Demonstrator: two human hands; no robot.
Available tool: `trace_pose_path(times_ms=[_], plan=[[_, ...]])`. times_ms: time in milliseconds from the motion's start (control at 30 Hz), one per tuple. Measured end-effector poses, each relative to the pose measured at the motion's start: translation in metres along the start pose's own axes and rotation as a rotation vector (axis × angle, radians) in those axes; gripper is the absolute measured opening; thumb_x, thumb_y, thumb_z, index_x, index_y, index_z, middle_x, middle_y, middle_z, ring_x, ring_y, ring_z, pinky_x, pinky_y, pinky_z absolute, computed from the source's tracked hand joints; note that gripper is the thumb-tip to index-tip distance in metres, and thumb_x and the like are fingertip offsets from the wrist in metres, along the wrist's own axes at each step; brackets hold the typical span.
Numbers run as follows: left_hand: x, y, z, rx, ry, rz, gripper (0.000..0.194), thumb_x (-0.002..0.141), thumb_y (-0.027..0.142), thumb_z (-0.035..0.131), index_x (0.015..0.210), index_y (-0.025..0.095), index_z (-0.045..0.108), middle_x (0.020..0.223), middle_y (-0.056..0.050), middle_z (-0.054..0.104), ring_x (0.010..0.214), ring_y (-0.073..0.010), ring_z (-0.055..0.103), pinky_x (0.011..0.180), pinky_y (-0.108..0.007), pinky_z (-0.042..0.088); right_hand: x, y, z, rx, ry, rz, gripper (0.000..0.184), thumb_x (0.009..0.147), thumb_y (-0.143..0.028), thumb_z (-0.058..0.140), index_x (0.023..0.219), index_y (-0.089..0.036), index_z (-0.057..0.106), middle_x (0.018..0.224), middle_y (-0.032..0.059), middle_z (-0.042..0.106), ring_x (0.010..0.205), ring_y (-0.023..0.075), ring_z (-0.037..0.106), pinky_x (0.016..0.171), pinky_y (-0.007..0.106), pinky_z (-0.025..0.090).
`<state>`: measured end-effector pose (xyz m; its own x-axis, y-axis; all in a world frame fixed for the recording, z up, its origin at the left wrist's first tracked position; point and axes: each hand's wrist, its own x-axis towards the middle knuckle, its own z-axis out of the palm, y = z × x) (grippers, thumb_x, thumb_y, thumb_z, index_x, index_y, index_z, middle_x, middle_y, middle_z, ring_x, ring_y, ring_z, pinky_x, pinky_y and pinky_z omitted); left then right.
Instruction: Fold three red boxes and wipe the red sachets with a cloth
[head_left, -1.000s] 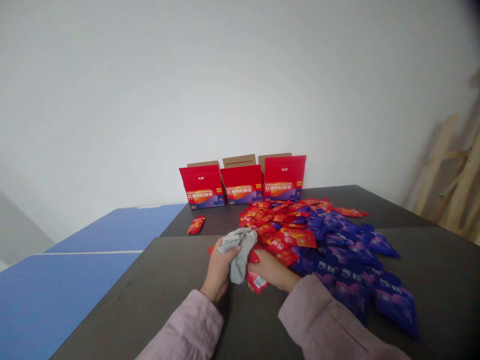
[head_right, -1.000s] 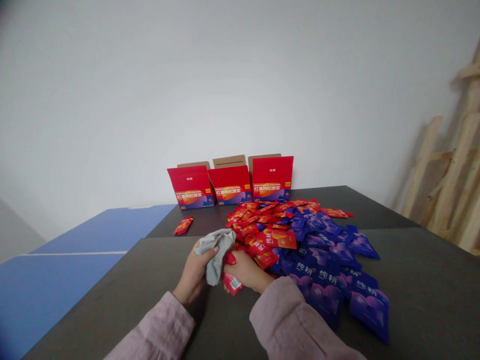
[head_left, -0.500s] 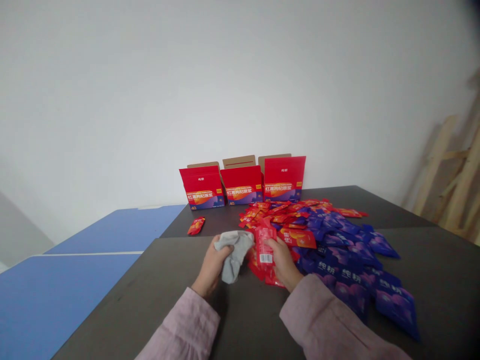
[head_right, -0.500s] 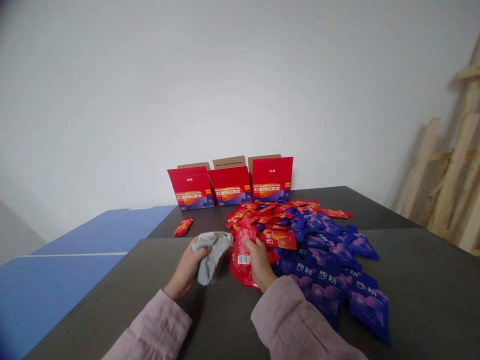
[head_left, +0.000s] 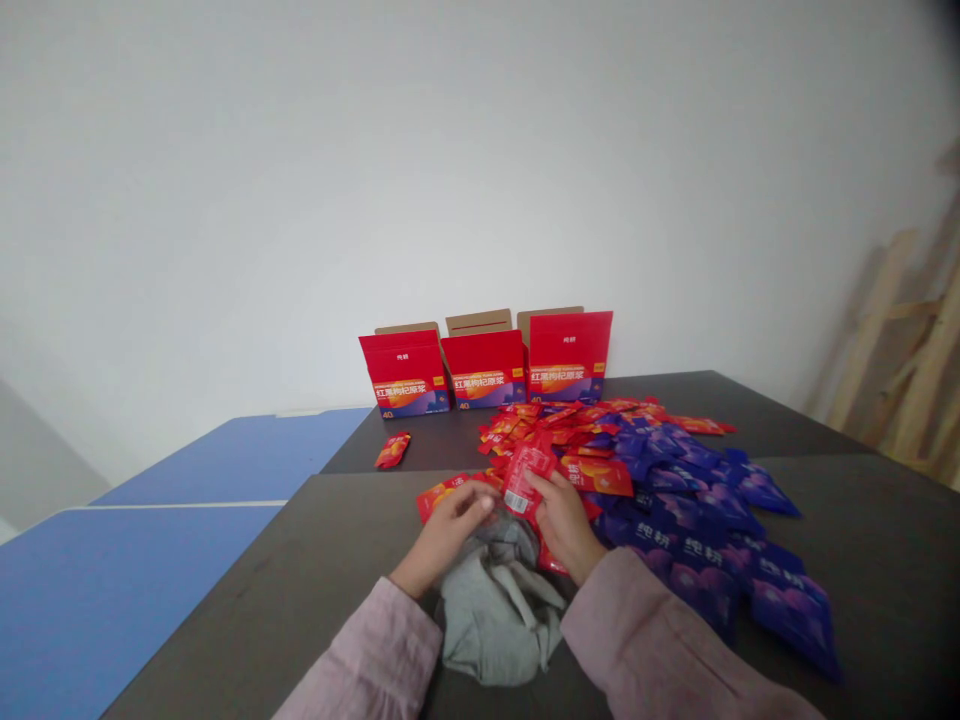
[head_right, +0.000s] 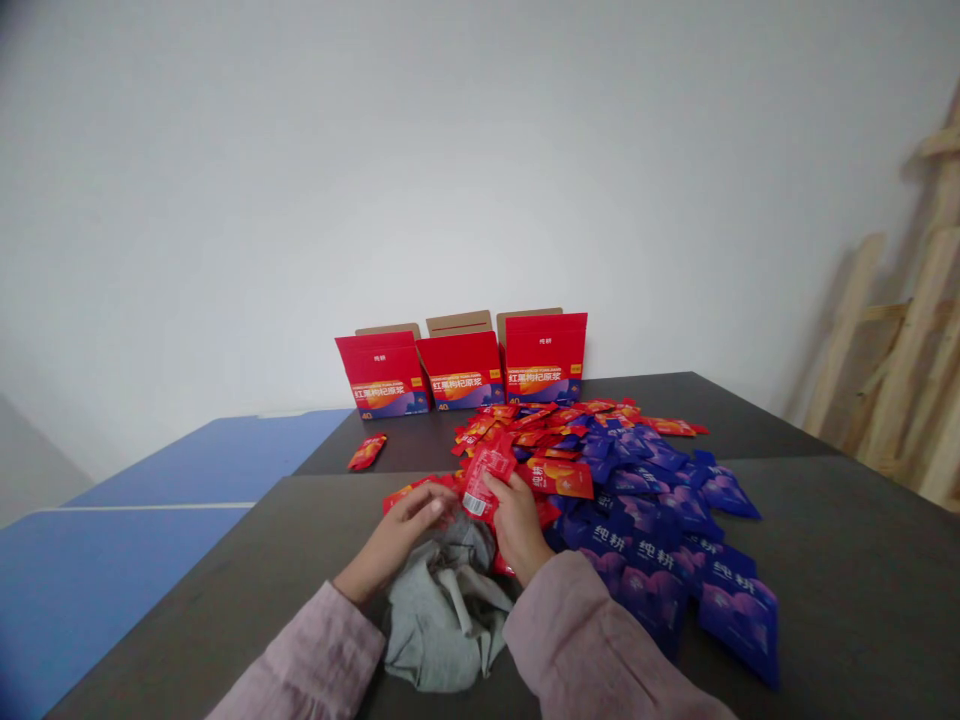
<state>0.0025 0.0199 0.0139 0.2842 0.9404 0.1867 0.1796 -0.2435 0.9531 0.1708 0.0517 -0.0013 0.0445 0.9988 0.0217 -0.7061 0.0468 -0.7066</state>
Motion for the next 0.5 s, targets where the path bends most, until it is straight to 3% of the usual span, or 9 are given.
trace_pose_path(times_ms=[67,100,233,333,433,500], plan=[[0.005,-0.009,0.004,0.021,0.193,-0.006,0.030,0.085,0.045,0.065,0.096,0.017,0.064,0.088,-0.003,0.064,0.079,-0.0160,0.059,0.074,-0.027,0.045,-0.003,0.001,0.003,-0.020,-0.040,0.062,0.031,0.056,-0.031,0.088,0.078,-0.017,0.070,0.073,0.0016,0.074,0.066,0.0185,0.067,0.069,0.033,0.053],[0.007,-0.013,0.005,0.048,0.228,-0.005,0.028,0.082,0.043,0.069,0.091,0.017,0.064,0.083,-0.001,0.062,0.076,-0.0150,0.057,0.072,-0.026,0.044,-0.003,0.002,0.003,-0.041,-0.057,0.083,0.033,0.056,-0.033,0.089,0.078,-0.017,0.070,0.073,0.0025,0.074,0.066,0.0192,0.068,0.069,0.033,0.053],[0.009,-0.020,0.004,0.142,0.182,-0.020,0.027,0.080,0.042,0.068,0.072,0.016,0.063,0.066,0.003,0.055,0.064,-0.0122,0.050,0.064,-0.024,0.038,-0.002,0.006,0.002,-0.165,-0.126,0.137,0.040,0.054,-0.040,0.090,0.079,-0.015,0.071,0.070,0.0046,0.074,0.066,0.0222,0.069,0.068,0.035,0.053],[0.009,-0.018,0.000,0.154,0.185,-0.065,0.030,0.084,0.044,0.061,0.069,0.017,0.060,0.058,0.004,0.052,0.055,-0.0110,0.046,0.057,-0.023,0.035,0.001,0.007,0.006,-0.233,-0.144,0.152,0.043,0.053,-0.042,0.090,0.080,-0.015,0.069,0.069,0.0042,0.073,0.066,0.0228,0.070,0.067,0.036,0.054],[0.008,-0.013,-0.005,0.272,0.268,-0.066,0.031,0.090,0.042,0.053,0.071,0.019,0.060,0.055,0.004,0.054,0.051,-0.0119,0.047,0.054,-0.023,0.035,0.003,0.005,0.014,-0.262,-0.118,0.169,0.042,0.053,-0.036,0.089,0.082,-0.017,0.066,0.072,0.0018,0.072,0.066,0.0202,0.068,0.068,0.034,0.055],[0.007,-0.010,-0.009,0.482,0.385,0.030,0.028,0.093,0.038,0.051,0.074,0.019,0.061,0.063,0.001,0.058,0.059,-0.0133,0.053,0.058,-0.023,0.038,0.005,0.002,0.020,-0.309,-0.038,0.205,0.038,0.057,-0.029,0.087,0.084,-0.020,0.063,0.075,0.0001,0.071,0.068,0.0182,0.067,0.066,0.032,0.055]])
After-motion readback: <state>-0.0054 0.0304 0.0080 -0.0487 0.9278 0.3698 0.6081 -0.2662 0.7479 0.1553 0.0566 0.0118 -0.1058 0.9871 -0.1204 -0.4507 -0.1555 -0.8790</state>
